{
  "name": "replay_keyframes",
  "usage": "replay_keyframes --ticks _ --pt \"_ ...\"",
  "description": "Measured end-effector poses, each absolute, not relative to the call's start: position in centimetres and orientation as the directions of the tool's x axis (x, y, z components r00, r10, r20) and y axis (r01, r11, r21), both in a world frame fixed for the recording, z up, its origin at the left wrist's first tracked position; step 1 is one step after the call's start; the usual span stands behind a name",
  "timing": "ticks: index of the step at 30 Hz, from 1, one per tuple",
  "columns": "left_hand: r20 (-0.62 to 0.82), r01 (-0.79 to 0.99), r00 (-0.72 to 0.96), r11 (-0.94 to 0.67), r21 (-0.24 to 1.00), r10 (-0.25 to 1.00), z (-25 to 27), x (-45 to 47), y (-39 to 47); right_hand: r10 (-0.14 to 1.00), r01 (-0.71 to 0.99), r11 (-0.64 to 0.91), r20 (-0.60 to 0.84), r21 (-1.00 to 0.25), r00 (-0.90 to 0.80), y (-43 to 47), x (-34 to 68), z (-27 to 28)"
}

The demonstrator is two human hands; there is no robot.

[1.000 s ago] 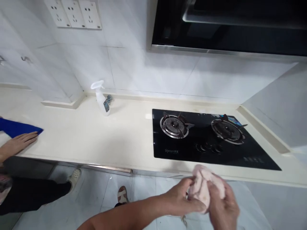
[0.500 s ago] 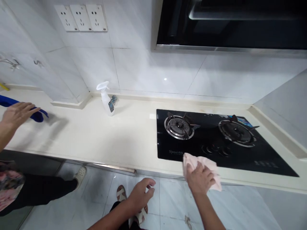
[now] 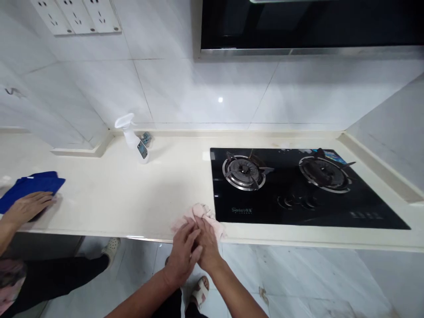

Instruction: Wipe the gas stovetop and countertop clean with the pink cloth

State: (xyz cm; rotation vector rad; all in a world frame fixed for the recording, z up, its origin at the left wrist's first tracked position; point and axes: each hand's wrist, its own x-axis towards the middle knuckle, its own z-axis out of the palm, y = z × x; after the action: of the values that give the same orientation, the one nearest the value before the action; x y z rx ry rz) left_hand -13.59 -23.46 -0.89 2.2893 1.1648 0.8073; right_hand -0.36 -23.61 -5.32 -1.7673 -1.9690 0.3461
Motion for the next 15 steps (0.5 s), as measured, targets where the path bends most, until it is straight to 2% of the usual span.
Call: replay_keyframes --ticks 4,7,12,15 --pt "0.175 0.562 0.660 -0.635 0.529 0.731 -0.5 -9.1 -23.2 0.961 0.851 0.114 0.275 -0.513 0.037 -26.8 5.5 -6.9" --pt "0.113 0.534 0.741 -0.684 0.497 0.662 -0.7 -5.7 -22.8 0.942 0.833 0.120 0.327 -0.540 0.076 -28.0 8.0 -8.2" --pt "0.093 0.497 0.791 -0.724 0.479 0.605 -1.8 -6.5 -21.5 0.928 0.785 0.083 0.334 -0.614 0.163 -27.7 6.0 -9.5" --pt "0.093 0.535 0.758 -0.697 0.477 0.646 -1.9 -10.6 -20.2 0.932 0.757 0.157 0.348 -0.634 0.098 -26.8 3.2 -9.4"
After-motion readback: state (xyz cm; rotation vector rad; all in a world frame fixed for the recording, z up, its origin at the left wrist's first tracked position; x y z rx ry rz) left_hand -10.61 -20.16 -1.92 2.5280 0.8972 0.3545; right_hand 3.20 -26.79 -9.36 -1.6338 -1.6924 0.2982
